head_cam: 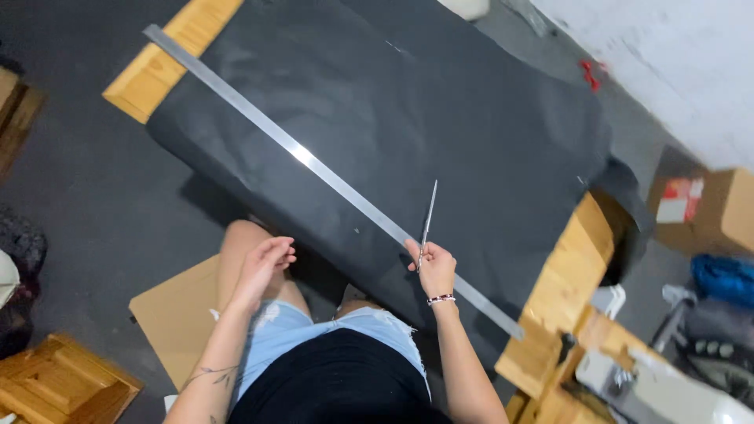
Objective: The person measures a large piece of black fabric on a wooden table using a metal ruler and a yellow pencil. They then use scissors to cut the fabric along the marked lines, separating a section of the material.
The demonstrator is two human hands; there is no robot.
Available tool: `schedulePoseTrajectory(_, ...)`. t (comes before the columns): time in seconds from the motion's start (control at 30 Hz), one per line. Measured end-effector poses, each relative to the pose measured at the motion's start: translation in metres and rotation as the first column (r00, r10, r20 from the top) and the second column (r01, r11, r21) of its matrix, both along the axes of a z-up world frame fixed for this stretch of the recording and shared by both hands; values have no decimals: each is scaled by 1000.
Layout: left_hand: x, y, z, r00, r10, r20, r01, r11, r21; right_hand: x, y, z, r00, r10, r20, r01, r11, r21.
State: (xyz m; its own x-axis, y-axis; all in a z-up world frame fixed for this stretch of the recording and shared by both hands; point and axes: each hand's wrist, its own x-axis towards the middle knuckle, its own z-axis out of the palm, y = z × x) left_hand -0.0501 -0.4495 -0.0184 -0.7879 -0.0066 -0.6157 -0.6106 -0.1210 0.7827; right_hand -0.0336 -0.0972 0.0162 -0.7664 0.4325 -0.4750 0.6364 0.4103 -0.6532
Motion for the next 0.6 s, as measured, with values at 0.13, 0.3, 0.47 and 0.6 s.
schedulePoseTrajectory(0.13,-67,-69,1,994,93,-65,-96,994,-53,-84,-49,5,998,30,-47,-31,999,-11)
schedulePoseTrajectory(0.3,-208,-194,40,986,61,-155,-82,988,-133,-234,-162,-2,985,-69,-158,55,994,-94)
schedulePoseTrajectory(0.47,-370,-384,30,986,-139,-90,111,959,-260,-390,-317,-33,875,-392,-283,348,918,-192)
schedulePoseTrajectory(0.6,-512,-488,48,949,-315,29,298,862,-409,-482,-384,-47,794,-533,-291,507,846,-166)
